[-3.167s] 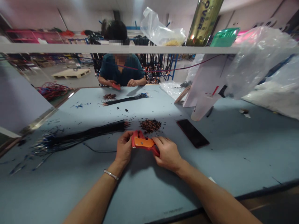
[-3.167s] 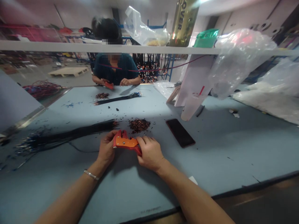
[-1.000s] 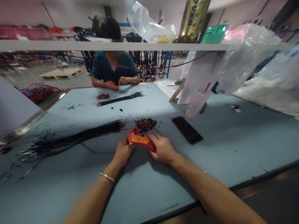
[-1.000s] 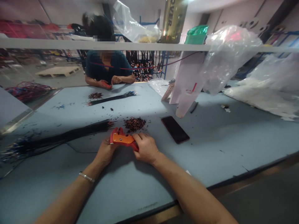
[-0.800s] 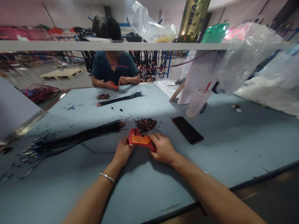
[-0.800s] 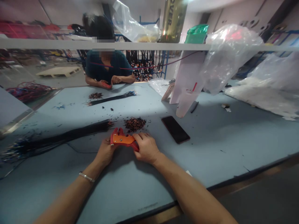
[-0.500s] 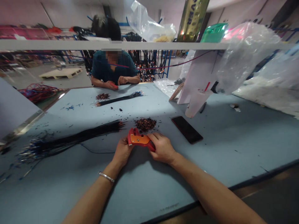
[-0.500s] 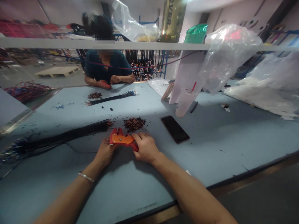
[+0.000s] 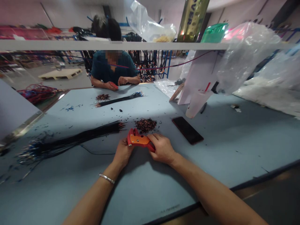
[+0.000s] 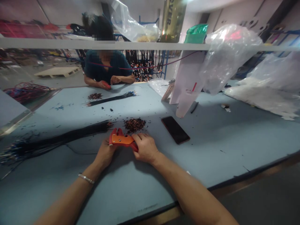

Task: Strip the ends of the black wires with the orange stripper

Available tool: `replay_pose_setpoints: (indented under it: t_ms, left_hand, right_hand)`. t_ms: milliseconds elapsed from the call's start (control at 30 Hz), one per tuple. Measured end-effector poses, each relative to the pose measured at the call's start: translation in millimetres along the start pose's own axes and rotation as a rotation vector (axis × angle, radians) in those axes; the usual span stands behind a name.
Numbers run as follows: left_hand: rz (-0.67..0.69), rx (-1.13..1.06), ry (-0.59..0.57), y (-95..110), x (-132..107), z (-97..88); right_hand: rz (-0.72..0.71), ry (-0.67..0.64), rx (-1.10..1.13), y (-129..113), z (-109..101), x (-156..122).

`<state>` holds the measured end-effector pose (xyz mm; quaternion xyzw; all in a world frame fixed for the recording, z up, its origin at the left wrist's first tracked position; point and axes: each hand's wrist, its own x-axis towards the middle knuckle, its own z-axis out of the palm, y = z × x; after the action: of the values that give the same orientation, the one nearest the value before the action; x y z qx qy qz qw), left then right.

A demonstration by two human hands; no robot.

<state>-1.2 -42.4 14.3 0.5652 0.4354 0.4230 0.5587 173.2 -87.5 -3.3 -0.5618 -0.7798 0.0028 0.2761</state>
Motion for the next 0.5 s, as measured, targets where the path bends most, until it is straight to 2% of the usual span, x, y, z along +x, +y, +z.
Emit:
replay_pose_setpoints:
  t_ms: [367,500]
  left_hand:
    - [0.01,0.036,0.015,0.9,0.7,0.3]
    - [0.019,0.012,-0.001,-2.6,1.7,-1.1]
  right_hand:
    - [0.062,-0.091,-0.085,-2.4,-4.6,1.3]
    - [0.039,-0.075,-0.076,-1.1,-6.2,0.7]
